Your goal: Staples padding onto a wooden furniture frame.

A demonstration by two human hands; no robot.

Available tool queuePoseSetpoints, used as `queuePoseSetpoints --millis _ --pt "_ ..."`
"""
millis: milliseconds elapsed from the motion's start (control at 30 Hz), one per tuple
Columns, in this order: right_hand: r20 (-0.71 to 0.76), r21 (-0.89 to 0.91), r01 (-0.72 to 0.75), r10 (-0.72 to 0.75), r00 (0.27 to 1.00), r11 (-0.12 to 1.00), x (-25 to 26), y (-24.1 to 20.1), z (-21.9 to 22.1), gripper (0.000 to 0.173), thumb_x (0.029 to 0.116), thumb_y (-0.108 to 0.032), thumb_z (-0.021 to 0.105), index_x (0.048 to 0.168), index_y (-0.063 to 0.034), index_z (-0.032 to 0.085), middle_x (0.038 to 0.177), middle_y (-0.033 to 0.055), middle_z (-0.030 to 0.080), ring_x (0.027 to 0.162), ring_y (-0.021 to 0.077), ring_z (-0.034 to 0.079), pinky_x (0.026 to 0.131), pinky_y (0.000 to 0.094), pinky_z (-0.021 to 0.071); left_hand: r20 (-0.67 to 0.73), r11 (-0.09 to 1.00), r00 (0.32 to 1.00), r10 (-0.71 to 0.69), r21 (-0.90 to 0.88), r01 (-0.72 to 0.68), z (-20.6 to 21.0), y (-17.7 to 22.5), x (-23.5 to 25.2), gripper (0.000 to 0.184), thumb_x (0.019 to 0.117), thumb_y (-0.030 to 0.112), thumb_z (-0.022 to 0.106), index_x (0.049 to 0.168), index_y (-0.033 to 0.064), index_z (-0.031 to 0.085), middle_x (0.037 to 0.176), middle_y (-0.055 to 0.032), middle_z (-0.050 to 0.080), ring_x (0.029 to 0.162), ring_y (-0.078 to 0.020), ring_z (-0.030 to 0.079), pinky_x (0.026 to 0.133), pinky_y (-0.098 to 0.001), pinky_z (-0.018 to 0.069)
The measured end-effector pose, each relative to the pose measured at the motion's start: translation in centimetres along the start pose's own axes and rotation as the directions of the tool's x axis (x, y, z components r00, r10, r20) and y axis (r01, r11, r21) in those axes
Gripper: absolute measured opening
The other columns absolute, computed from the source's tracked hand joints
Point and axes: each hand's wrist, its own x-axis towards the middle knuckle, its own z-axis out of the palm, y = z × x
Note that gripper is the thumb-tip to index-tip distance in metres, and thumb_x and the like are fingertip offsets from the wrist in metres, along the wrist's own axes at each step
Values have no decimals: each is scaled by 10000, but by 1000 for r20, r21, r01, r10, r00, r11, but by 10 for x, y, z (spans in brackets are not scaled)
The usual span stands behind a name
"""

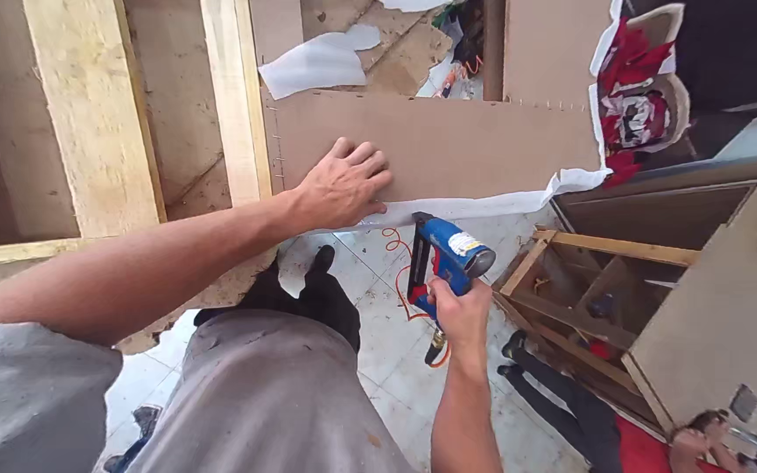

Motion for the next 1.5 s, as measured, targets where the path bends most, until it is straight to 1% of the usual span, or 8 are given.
queuePoseSetpoints --millis 100,233,667,1133,1233,1333,1400,1500 --pt "23 -10 -30 30 999 1000 -9 -10 8 204 807 -281 679 907 -106 713 644 -37 668 528 104 655 515 340 595 78 1000 997 16 -21 -14 3 -8 8 526 1030 532 447 1371 155 582 1501 -108 521 1500 -366 343 1185 -633 249" --pt "23 -28 -34 34 999 999 -32 -27 29 190 803 -293 683 882 -121 703 650 -48 669 536 85 655 515 326 589 149 998 987 65 -11 -64 2 -13 15 552 1051 516 387 1458 170 524 1606 -97 417 1554 -372 242 1218 -673 154" --pt "55 -42 10 -8 998 999 -98 -70 101 192 787 -328 694 859 -151 714 671 -83 670 603 20 653 540 292 558 177 982 966 187 -42 -183 3 -23 24 602 1062 515 334 1512 145 483 1635 -117 377 1567 -390 194 1219 -690 129" --pt "165 -57 165 -153 974 985 -135 -101 151 372 798 -348 708 1076 -107 764 754 -46 728 666 34 688 592 313 588 187 981 963 195 -37 -192 4 -23 23 602 1066 523 333 1502 140 496 1647 -115 361 1570 -372 201 1235 -663 137" --pt "82 -10 158 -157 984 987 -138 -94 146 323 792 -341 719 1006 -101 751 762 -56 724 687 18 691 611 289 601 132 967 963 235 -131 -218 2 -28 24 566 1061 518 385 1445 136 551 1588 -98 449 1546 -346 273 1243 -617 173" --pt "-48 212 194 -188 981 958 -147 -75 121 258 816 -225 754 992 -48 687 819 -45 738 743 28 720 675 252 642 29 918 989 142 -379 -121 -25 -45 2 476 1074 425 431 1404 125 598 1435 -97 592 1418 -306 466 1187 -564 320" --pt "-92 328 176 -155 984 928 -152 -57 101 265 829 -182 752 1039 -47 663 844 -40 742 742 57 725 685 265 647 48 932 998 38 -362 -18 -56 -53 -39 477 1081 424 400 1368 108 612 1299 -107 663 1277 -300 583 1120 -567 386" --pt "-123 337 103 -65 990 936 -157 -33 85 292 814 -160 718 1060 -19 647 823 -14 728 685 88 714 638 278 639 70 974 994 -81 -208 94 -73 -49 -124 597 1021 555 391 1327 102 631 1231 -110 680 1192 -306 622 1050 -573 434"
